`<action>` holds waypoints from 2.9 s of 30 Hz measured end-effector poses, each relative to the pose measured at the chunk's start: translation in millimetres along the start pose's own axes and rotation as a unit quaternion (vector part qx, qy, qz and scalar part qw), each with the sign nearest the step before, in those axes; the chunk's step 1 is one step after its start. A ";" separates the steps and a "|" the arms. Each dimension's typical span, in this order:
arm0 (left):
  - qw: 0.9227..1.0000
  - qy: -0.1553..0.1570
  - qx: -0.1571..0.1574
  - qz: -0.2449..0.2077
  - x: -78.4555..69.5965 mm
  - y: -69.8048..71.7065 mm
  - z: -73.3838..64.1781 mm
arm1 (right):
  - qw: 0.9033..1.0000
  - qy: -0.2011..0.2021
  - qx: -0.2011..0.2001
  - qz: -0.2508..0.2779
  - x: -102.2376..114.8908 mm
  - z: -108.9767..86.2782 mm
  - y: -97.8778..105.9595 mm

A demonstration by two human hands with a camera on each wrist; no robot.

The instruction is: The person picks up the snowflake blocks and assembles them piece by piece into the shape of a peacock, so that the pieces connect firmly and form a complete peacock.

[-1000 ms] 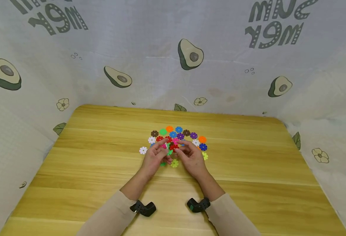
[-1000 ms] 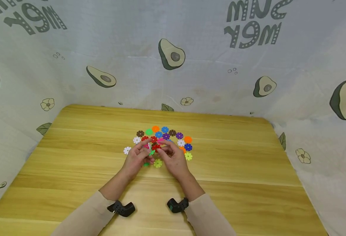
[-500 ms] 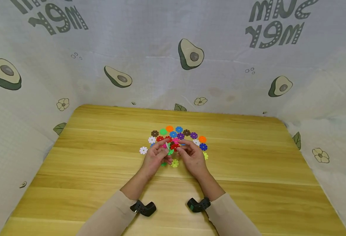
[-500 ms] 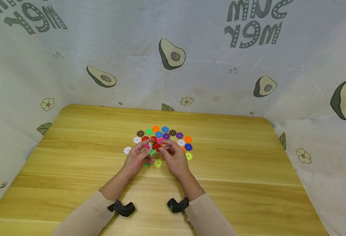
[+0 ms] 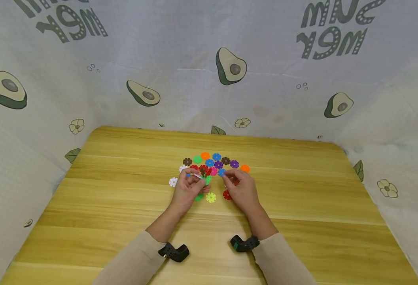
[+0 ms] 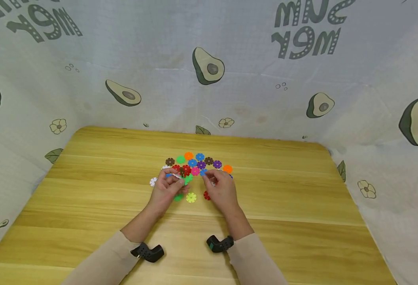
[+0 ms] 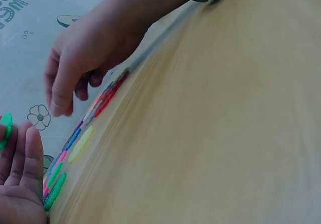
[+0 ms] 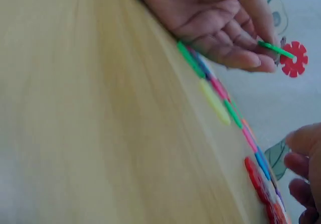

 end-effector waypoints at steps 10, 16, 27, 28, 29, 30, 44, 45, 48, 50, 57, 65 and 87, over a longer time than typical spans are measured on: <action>0.999 -0.023 -0.035 0.035 -0.7 7.8 1.0 | 0.956 -0.051 0.090 -0.274 -6.4 -0.7 2.2; 0.997 -0.016 -0.031 0.068 -1.4 6.5 0.7 | 0.957 -0.071 0.117 -0.256 -6.6 -0.9 4.7; 0.996 0.009 -0.008 0.083 2.7 2.6 -1.2 | 0.993 -0.060 0.101 0.027 -1.3 0.5 -6.7; 0.997 0.009 -0.005 0.082 2.6 2.1 -1.3 | 0.991 -0.057 0.101 0.071 -0.6 0.2 -8.6; 0.997 0.008 -0.002 0.080 2.4 1.7 -1.2 | 0.987 -0.053 0.104 0.112 0.4 -0.3 -10.3; 0.997 0.007 0.001 0.079 2.2 1.4 -1.1 | 0.982 -0.048 0.106 0.147 1.8 -0.8 -11.9; 0.997 0.019 0.028 0.069 0.8 -0.4 -0.7 | 0.966 -0.023 0.119 0.230 8.5 -2.1 -17.7; 0.997 0.021 0.030 0.069 0.8 -0.7 -0.7 | 0.965 -0.025 0.120 0.233 8.5 -2.2 -18.1; 0.996 0.027 0.034 0.072 1.6 -0.7 -0.4 | 0.962 -0.027 0.125 0.241 9.3 -2.7 -18.8; 0.996 0.032 0.038 0.075 1.9 -0.8 -0.3 | 0.961 -0.025 0.128 0.243 10.1 -3.1 -18.9; 0.995 0.037 0.058 0.072 -0.6 -2.3 0.1 | 0.951 -0.037 0.146 0.270 10.6 -3.3 -23.7; 0.996 0.031 0.067 0.058 -1.2 -2.5 0.9 | 0.935 -0.055 0.152 0.314 11.1 -5.4 -27.0; 0.997 0.007 0.022 0.079 -3.1 0.1 -0.4 | 0.987 -0.010 0.082 0.140 3.9 0.9 -12.0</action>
Point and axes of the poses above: each hand's wrist, its own z-axis towards the middle knuckle, its own y-axis out of the back of the hand, x = y × z, the point moved 8 cm from there along z, towards the middle knuckle, and after that the axes turned 2 degrees about -y, right-handed, at the moved point
